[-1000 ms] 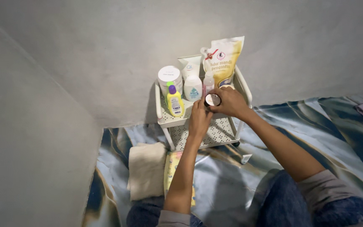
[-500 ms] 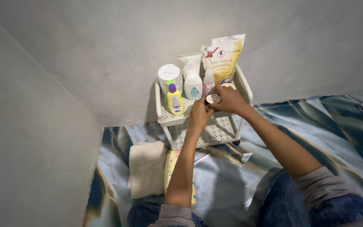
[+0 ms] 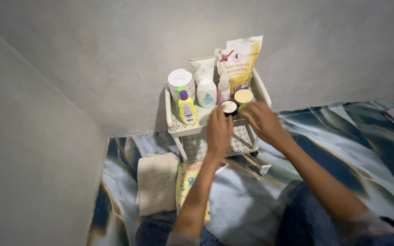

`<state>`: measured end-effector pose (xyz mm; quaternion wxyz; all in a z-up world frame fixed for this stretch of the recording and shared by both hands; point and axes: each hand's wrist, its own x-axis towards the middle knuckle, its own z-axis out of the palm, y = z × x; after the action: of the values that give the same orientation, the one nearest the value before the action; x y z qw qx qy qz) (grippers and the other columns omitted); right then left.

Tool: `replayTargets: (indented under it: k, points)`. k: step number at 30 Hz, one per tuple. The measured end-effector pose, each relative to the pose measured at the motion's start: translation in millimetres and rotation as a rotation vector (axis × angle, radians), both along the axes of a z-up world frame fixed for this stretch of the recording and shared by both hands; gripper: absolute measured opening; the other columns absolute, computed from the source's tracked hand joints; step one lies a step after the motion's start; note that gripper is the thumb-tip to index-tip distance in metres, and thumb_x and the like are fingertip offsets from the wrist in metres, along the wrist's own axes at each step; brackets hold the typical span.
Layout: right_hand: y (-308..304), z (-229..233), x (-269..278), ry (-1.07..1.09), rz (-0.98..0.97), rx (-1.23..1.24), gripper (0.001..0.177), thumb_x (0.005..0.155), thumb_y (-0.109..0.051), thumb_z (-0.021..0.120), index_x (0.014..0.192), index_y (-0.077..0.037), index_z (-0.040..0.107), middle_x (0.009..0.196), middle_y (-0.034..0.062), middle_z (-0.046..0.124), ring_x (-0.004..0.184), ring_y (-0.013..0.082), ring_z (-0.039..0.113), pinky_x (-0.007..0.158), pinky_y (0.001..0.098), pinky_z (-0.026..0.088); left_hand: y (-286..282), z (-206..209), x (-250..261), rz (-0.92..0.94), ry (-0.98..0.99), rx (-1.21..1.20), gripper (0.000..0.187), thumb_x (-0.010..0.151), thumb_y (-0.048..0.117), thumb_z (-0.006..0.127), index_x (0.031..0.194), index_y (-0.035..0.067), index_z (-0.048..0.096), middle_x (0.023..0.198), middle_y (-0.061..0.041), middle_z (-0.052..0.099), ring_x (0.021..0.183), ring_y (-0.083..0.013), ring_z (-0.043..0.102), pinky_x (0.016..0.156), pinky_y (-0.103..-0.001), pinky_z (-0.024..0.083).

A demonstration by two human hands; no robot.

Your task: The person sits on the floor and organizes bathroom supplies on a two-tiered white plastic shelf. They repeatedly pick up bottles, jars, and a pouch, place them on the shelf, then remove them again, and also fold and place towels on the lower shelf.

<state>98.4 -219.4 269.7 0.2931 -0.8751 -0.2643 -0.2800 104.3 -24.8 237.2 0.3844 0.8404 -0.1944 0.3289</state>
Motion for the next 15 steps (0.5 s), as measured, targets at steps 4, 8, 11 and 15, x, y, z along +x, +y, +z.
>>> replayTargets:
  k: [4, 8, 11, 15]
  points:
    - [-37.7, -70.6, -46.8, 0.216, -0.110, -0.104, 0.019, 0.097, -0.021, 0.065, 0.113, -0.011, 0.068, 0.114, 0.0113, 0.068, 0.106, 0.0292, 0.065, 0.091, 0.0418, 0.054, -18.5, -55.4, -63.2, -0.308, 0.178, -0.058, 0.020, 0.102, 0.009, 0.059, 0.119, -0.001, 0.059, 0.114, -0.019, 0.061, 0.103, -0.0376, 0.064, 0.091, -0.047, 0.054]
    - [-74.6, -155.4, -64.6, 0.333, -0.090, -0.295, 0.045, 0.080, -0.006, 0.064, 0.124, -0.010, 0.064, 0.122, 0.0132, 0.066, 0.111, 0.0351, 0.065, 0.090, 0.0447, 0.055, -34.4, -131.4, -88.3, -0.472, 0.510, 0.116, 0.018, 0.092, 0.007, 0.061, 0.107, 0.003, 0.070, 0.139, -0.021, 0.057, 0.114, -0.0409, 0.061, 0.097, -0.049, 0.050]
    - [-87.3, -204.8, -64.7, 0.468, -0.187, -0.426, 0.052, 0.076, -0.009, 0.068, 0.127, -0.012, 0.062, 0.126, 0.0131, 0.065, 0.108, 0.0344, 0.066, 0.086, 0.0447, 0.056, -51.8, -184.6, -84.4, -0.487, 0.595, 0.222, 0.023, 0.092, 0.007, 0.058, 0.109, 0.004, 0.072, 0.147, -0.016, 0.056, 0.125, -0.0395, 0.057, 0.105, -0.047, 0.046]
    - [-89.2, -233.6, -72.3, 0.679, -0.281, -0.398, 0.035, 0.087, -0.023, 0.068, 0.121, -0.019, 0.068, 0.117, 0.0069, 0.071, 0.102, 0.0300, 0.071, 0.085, 0.0427, 0.058, -64.2, -230.1, -83.3, -0.512, 0.577, 0.205, 0.032, 0.089, 0.005, 0.057, 0.119, 0.002, 0.068, 0.149, -0.018, 0.053, 0.128, -0.0394, 0.056, 0.108, -0.046, 0.046]
